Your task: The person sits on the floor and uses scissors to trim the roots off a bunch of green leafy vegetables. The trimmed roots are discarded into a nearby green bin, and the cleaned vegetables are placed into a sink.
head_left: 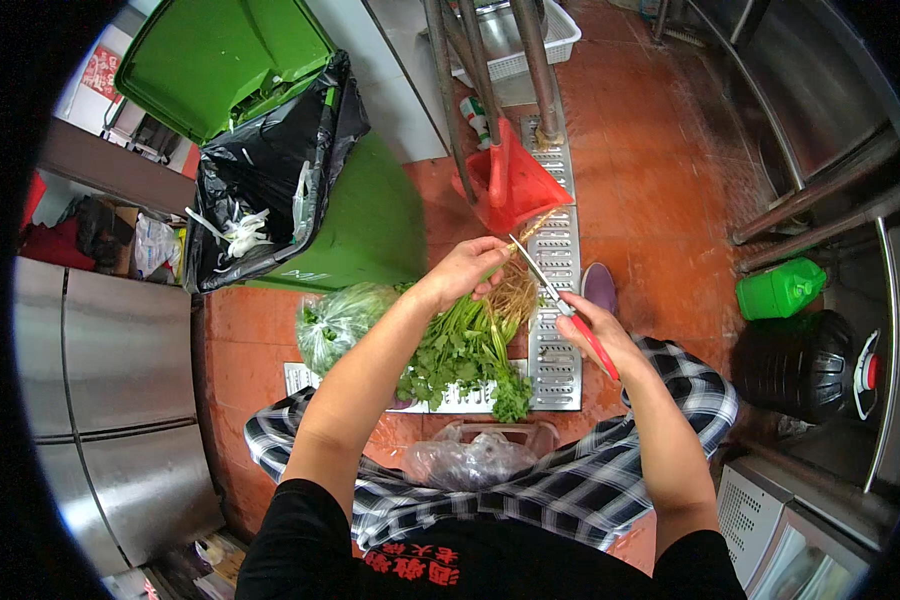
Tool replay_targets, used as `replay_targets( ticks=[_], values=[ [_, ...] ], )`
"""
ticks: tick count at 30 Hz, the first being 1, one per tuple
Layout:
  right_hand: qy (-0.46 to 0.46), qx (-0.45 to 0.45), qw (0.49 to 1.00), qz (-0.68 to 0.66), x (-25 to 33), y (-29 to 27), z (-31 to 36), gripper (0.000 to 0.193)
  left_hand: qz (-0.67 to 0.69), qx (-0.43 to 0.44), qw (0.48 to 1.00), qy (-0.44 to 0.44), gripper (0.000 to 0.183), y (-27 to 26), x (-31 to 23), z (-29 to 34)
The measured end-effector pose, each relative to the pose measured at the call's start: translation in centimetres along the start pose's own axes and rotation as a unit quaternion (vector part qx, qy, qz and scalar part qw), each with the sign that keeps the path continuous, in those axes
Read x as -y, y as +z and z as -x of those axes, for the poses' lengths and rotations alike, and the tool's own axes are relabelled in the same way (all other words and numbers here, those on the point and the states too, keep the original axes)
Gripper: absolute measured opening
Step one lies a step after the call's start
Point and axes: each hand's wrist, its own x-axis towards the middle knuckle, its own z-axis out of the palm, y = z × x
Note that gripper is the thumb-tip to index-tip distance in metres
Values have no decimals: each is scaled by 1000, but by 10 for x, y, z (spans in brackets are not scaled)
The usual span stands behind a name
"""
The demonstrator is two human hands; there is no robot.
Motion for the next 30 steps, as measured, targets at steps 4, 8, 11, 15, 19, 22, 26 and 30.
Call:
replay_targets(
  ticks=[4,8,11,15,19,22,26,30],
  values=[
    [-10,-11,1000,0,-3,0,-2,77,-4,-2,1000,-4,17,5,0,-4],
    [19,-5,998,-52,-11,-2,-4,72,9,5,1000,-11,17,5,-1,-8],
    [20,-8,998,-65,-12,-2,-5,69,28,19,999,-12,16,2,1,-10],
    [37,-38,999,3,-2,-2,-5,65,15,12,1000,-24,16,3,-3,-14],
    [13,-67,997,21,-9,-1,-11,65,15,28,999,-7,18,-3,4,-26],
    [47,-95,994,-23,-19,0,-16,69,13,28,1000,5,20,-5,9,-37],
    [106,-171,963,-178,-14,-2,-19,67,-52,-20,998,-17,21,-29,64,-49],
    [107,-206,953,-193,-15,-8,-24,64,-51,-176,962,-202,56,21,154,-52]
  ],
)
